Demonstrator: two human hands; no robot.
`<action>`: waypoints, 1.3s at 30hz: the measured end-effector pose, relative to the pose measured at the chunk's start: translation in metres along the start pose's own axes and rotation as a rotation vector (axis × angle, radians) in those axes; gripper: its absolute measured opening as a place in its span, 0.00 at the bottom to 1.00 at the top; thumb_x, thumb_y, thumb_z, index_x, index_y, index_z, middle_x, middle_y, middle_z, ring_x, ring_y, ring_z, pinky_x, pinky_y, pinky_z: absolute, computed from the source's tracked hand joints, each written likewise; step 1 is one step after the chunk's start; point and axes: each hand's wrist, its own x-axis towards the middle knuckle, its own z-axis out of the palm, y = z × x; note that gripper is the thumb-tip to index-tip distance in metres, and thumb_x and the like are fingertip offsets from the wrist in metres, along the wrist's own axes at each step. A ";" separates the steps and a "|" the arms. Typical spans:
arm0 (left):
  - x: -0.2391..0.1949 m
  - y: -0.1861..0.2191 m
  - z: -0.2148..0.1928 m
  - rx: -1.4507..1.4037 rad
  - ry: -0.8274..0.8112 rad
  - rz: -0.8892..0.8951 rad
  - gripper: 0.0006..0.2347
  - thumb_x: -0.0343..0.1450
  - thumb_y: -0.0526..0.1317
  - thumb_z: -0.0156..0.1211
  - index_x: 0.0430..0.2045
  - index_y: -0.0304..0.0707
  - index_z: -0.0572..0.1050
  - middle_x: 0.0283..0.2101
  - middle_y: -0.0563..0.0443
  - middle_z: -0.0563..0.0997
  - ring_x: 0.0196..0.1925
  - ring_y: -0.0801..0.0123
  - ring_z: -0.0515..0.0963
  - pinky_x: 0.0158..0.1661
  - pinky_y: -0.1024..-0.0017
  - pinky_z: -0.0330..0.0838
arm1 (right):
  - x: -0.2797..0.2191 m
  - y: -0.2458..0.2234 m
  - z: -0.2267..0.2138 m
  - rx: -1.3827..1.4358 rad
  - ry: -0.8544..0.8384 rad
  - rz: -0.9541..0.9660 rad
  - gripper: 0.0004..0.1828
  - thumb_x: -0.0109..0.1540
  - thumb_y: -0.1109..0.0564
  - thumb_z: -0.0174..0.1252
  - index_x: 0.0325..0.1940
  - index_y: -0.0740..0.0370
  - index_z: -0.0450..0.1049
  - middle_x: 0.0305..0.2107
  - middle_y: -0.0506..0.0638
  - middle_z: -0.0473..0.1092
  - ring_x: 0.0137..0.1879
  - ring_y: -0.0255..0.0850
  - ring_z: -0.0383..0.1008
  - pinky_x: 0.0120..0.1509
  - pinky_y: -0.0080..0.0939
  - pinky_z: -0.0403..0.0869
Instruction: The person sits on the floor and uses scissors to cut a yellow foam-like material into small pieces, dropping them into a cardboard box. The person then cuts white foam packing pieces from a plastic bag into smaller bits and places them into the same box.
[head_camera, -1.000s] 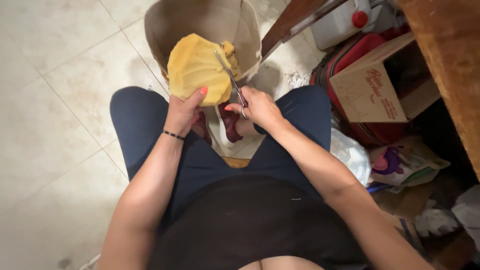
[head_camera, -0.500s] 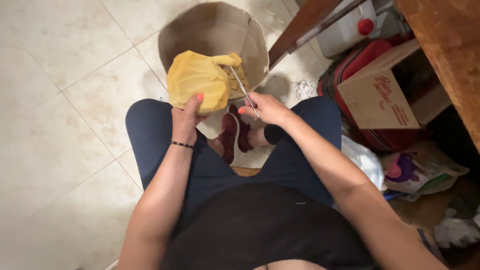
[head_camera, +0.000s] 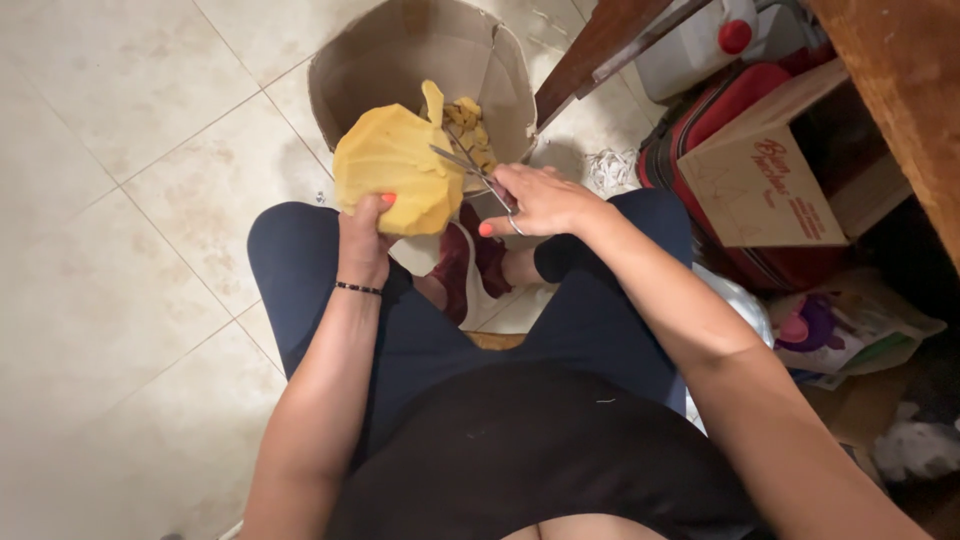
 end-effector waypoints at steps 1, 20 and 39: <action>0.003 -0.001 -0.001 -0.001 0.002 -0.001 0.28 0.62 0.40 0.70 0.55 0.29 0.69 0.42 0.38 0.78 0.39 0.50 0.84 0.36 0.52 0.84 | -0.002 -0.001 -0.002 0.000 -0.003 0.000 0.42 0.55 0.15 0.57 0.42 0.54 0.64 0.35 0.54 0.68 0.50 0.58 0.75 0.54 0.58 0.70; 0.013 -0.009 0.005 0.027 0.024 -0.008 0.25 0.60 0.37 0.69 0.51 0.28 0.73 0.36 0.39 0.79 0.34 0.51 0.84 0.30 0.49 0.85 | 0.032 0.024 0.048 0.149 0.258 -0.024 0.27 0.60 0.30 0.65 0.35 0.54 0.67 0.28 0.53 0.69 0.40 0.54 0.77 0.42 0.50 0.73; 0.014 -0.016 0.003 -0.166 -0.020 -0.043 0.28 0.62 0.40 0.69 0.58 0.37 0.70 0.47 0.39 0.78 0.45 0.48 0.82 0.41 0.43 0.82 | 0.011 0.020 0.040 0.283 -0.044 -0.119 0.37 0.63 0.22 0.49 0.49 0.59 0.64 0.40 0.68 0.72 0.50 0.70 0.73 0.52 0.65 0.72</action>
